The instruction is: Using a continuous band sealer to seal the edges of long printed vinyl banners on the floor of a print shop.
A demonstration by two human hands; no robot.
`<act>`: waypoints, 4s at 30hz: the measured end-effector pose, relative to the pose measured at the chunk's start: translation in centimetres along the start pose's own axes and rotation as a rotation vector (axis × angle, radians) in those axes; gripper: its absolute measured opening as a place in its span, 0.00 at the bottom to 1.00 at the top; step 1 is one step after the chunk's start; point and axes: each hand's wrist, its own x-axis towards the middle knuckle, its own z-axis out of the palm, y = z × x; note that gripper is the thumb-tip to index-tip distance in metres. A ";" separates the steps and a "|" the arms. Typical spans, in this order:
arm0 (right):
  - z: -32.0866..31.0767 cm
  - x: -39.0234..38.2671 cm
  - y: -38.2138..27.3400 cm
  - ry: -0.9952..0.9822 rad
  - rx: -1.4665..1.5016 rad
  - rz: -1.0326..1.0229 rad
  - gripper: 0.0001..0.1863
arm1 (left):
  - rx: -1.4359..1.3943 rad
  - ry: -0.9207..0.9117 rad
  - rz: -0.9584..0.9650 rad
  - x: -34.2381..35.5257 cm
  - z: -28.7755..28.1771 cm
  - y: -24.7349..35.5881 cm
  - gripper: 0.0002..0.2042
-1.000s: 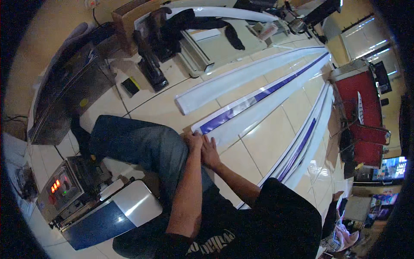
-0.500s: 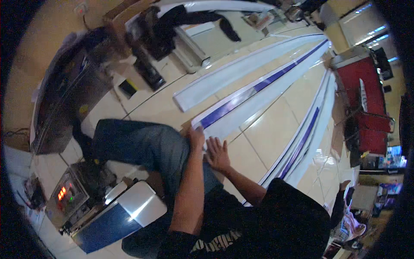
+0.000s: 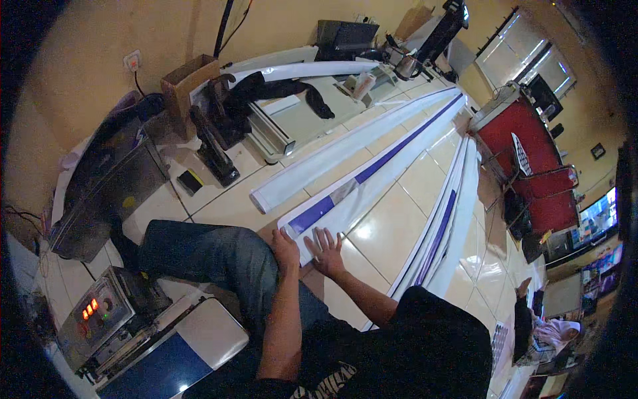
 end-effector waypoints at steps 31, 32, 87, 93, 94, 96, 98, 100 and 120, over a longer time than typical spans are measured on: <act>-10.8 3.8 -23.2 -0.214 0.669 -0.651 0.21 | -0.007 0.319 -0.376 -10.1 -34.4 -4.8 0.10; -10.2 5.2 -23.4 -0.207 0.650 -0.647 0.22 | -0.004 0.321 -0.379 -10.2 -34.2 -4.8 0.10; -10.2 8.5 -18.6 -0.231 0.671 -0.651 0.11 | 0.004 0.408 -0.153 -8.1 -35.4 -3.5 0.10; -8.8 10.6 -14.3 -0.449 0.645 -0.606 0.12 | 0.028 0.397 -0.271 -7.7 -35.1 -5.6 0.11; -8.7 11.0 -13.6 -0.453 0.643 -0.611 0.12 | 0.004 0.413 -0.237 -7.5 -35.0 -5.8 0.11; -8.8 11.7 -12.6 -0.470 0.669 -0.628 0.11 | -0.021 0.437 -0.207 -7.2 -34.9 -5.9 0.11; -9.5 12.0 -12.1 -0.500 0.659 -0.605 0.10 | -0.026 0.464 -0.165 -7.0 -34.8 -5.8 0.11; -9.7 12.3 -11.4 -0.525 0.646 -0.574 0.10 | 0.008 0.454 -0.192 -6.9 -35.0 -5.8 0.11; -9.6 13.4 -10.0 -0.685 0.522 -0.530 0.10 | -0.068 0.534 -0.207 -7.4 -37.1 -5.9 0.09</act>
